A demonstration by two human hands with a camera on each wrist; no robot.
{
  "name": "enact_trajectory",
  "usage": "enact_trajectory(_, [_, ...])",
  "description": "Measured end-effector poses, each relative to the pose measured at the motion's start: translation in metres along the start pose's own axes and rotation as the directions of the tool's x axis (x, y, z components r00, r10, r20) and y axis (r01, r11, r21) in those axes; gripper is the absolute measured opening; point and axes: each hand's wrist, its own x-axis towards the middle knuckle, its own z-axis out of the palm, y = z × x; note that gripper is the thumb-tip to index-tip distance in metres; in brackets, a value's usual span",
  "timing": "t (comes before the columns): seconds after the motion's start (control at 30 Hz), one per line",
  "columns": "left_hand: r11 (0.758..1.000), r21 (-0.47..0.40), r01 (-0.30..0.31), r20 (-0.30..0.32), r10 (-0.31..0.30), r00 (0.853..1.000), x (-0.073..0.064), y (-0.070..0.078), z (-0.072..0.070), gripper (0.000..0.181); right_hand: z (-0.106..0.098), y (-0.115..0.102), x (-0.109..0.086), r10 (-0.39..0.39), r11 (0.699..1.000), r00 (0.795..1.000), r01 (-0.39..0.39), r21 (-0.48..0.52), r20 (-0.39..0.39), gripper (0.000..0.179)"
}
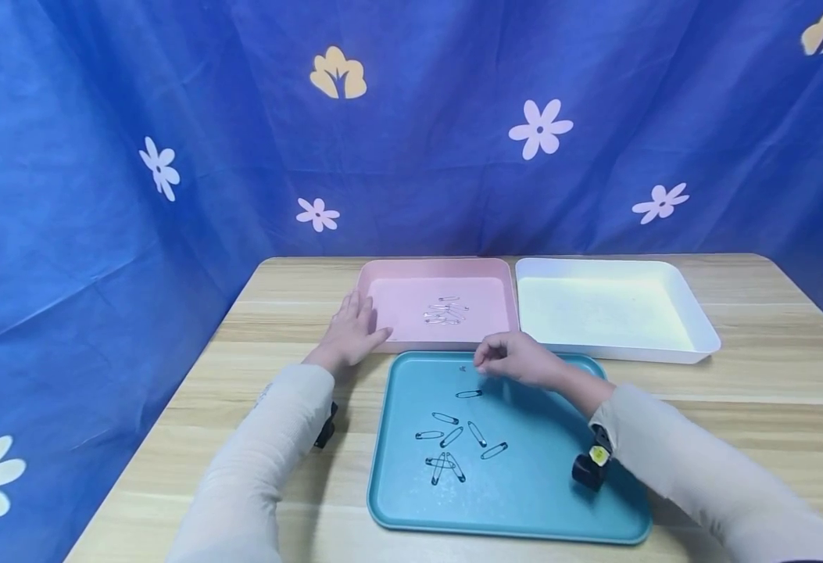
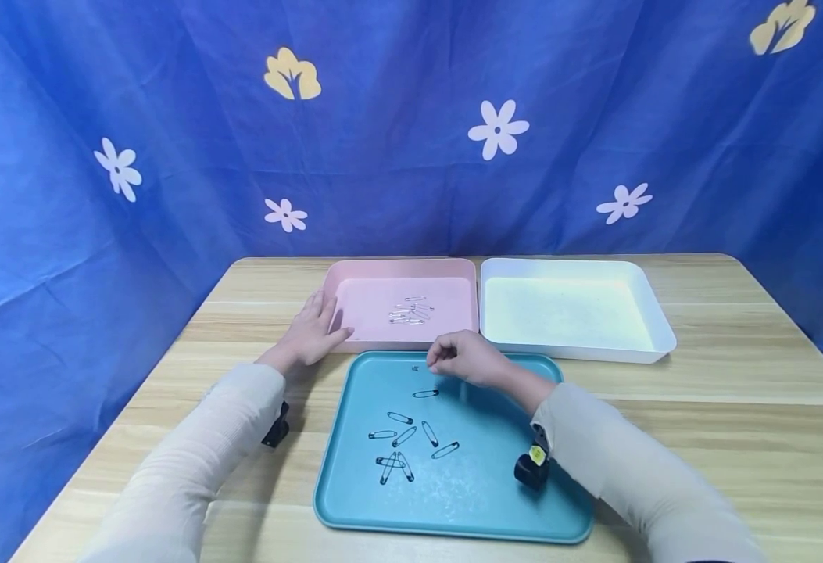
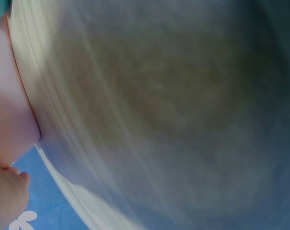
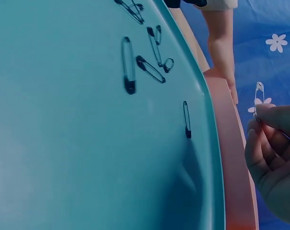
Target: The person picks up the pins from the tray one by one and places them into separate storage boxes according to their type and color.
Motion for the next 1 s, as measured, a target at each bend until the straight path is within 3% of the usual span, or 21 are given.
enact_trajectory(0.23, [1.000,0.005,0.001,0.000,-0.001,1.000,0.000,0.001,0.001,0.079,0.004,0.001,0.022,0.024,0.998,0.993,-0.016,0.064,-0.117,0.010])
enact_trajectory(0.43, [1.000,0.013,0.005,0.004,-0.005,1.000,0.002,0.001,0.004,0.079,0.005,-0.001,0.044,0.082,0.995,0.972,-0.066,0.077,-0.222,0.011])
enact_trajectory(1.0, [1.000,0.030,0.005,-0.006,-0.005,1.000,0.003,-0.001,0.002,0.077,0.012,0.004,0.110,0.275,0.960,0.908,-0.243,0.136,-0.315,0.015])
